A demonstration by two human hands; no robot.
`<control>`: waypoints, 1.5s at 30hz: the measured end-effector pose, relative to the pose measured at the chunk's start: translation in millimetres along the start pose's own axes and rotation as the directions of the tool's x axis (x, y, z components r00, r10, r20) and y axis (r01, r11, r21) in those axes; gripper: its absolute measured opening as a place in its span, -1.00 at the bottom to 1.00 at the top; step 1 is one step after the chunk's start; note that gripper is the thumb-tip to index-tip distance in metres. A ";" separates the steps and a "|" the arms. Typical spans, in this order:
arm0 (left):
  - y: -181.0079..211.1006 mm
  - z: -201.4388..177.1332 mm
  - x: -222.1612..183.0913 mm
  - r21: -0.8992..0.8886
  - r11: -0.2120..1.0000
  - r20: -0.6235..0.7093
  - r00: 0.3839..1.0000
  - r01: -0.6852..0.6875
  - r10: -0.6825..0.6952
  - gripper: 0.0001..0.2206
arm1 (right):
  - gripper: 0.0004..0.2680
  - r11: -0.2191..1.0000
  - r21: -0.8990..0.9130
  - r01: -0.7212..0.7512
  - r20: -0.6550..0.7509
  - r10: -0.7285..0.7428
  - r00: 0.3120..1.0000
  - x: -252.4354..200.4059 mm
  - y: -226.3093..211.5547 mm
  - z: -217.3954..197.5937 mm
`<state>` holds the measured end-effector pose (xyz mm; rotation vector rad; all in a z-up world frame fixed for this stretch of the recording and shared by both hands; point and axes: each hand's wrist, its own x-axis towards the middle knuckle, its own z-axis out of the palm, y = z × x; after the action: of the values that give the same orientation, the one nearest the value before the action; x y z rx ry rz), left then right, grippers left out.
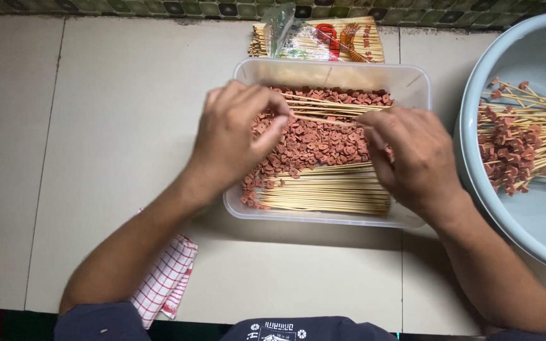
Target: Skewering small pieces of food onto wooden sticks to prepare satay or similar snacks.
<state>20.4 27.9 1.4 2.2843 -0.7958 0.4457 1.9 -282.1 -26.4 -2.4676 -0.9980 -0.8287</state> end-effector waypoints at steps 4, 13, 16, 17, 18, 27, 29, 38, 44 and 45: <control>1.6 -15.1 5.7 0.236 0.967 0.040 0.994 0.094 -0.106 -0.93 | -0.85 0.994 -0.068 -0.087 0.092 0.093 0.991 24.6 -22.1 -31.1; -10.1 4.9 -1.9 0.411 0.907 0.067 0.990 0.089 -0.127 -0.93 | -0.86 0.972 -0.201 -0.118 0.306 0.177 0.935 20.1 -15.1 -12.7; -9.6 8.4 -3.5 0.529 0.848 0.111 0.989 0.026 -0.100 -0.87 | -0.84 0.977 -0.195 -0.081 0.358 0.148 0.922 19.7 -14.8 -11.7; -9.2 8.1 -3.6 0.530 0.848 0.126 0.987 0.015 -0.096 -0.86 | -0.82 0.979 -0.187 -0.086 0.387 0.154 0.909 20.7 -15.2 -11.9; -8.5 8.4 -3.8 0.529 0.849 0.141 0.986 0.003 -0.092 -0.85 | -0.79 0.979 -0.180 -0.092 0.417 0.160 0.895 21.3 -15.6 -12.6; -10.1 8.9 -6.3 0.550 0.835 0.217 0.969 -0.021 -0.118 -0.95 | -0.75 0.977 -0.161 -0.140 0.566 0.208 0.798 24.3 -13.3 -8.8; -12.9 11.1 -5.4 0.559 0.829 0.214 0.971 -0.033 -0.106 -0.95 | -0.73 0.978 -0.158 -0.139 0.565 0.205 0.800 29.2 -15.3 -12.8; -1.3 8.1 1.7 0.551 0.834 0.229 0.965 -0.021 -0.127 -0.88 | -0.73 0.969 -0.156 -0.189 0.576 0.245 0.780 36.8 -19.2 -21.0; 1.9 19.8 31.0 0.491 0.868 0.319 0.942 -0.075 -0.100 -0.71 | -0.67 0.967 -0.208 -0.147 0.575 0.243 0.781 54.9 -12.3 -22.4; 0.6 24.3 35.6 0.469 0.878 0.367 0.925 -0.093 -0.098 -0.66 | -0.63 0.967 -0.216 -0.139 0.590 0.242 0.770 58.3 -11.6 -19.5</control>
<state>49.3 -4.2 2.2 2.8969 -0.9508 0.2059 20.0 -254.3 26.7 -2.9992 -0.8591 -0.0080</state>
